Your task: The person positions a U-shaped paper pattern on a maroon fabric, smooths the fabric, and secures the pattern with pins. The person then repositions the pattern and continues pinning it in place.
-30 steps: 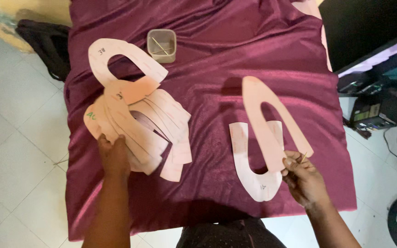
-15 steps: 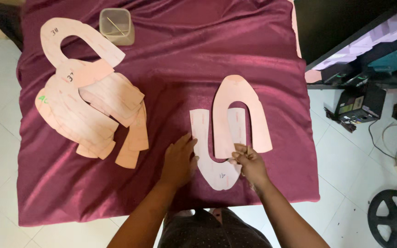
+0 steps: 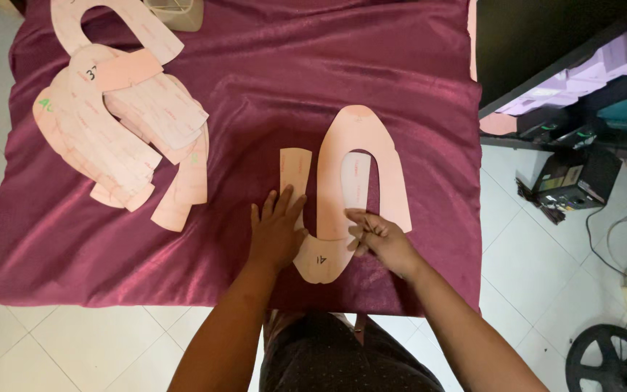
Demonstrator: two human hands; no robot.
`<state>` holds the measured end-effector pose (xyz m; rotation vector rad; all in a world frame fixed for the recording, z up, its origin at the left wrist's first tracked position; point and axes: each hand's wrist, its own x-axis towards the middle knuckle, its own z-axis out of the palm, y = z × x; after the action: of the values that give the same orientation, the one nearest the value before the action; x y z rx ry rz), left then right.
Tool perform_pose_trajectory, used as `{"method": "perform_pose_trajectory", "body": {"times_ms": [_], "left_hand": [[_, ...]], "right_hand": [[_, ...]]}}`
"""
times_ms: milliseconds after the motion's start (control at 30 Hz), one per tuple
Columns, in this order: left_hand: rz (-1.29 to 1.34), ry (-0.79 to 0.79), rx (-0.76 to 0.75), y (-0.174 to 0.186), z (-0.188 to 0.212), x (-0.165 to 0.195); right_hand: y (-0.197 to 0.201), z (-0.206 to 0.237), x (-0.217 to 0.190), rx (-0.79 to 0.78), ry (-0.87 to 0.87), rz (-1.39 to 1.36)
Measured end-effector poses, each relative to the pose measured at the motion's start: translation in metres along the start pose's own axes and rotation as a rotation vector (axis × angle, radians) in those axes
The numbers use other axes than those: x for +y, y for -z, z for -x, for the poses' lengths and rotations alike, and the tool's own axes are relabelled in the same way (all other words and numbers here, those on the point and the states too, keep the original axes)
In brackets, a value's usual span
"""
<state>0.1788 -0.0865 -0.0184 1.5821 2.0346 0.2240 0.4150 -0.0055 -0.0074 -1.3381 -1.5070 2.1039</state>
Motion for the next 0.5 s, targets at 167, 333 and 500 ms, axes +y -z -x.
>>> {"method": "perform_pose_trajectory", "body": {"times_ms": [167,333,500], "left_hand": [[0.000,0.017,0.006,-0.002,-0.001,0.001],[-0.032,0.013,0.007,-0.002,-0.002,0.002],[-0.020,0.030,-0.012,0.002,-0.003,0.002]], "right_hand": [[0.017,0.007,0.002,0.617,0.038,0.722],[0.027,0.012,-0.005,0.696,-0.083,0.942],[0.026,0.003,-0.008,0.687,-0.134,0.622]]}}
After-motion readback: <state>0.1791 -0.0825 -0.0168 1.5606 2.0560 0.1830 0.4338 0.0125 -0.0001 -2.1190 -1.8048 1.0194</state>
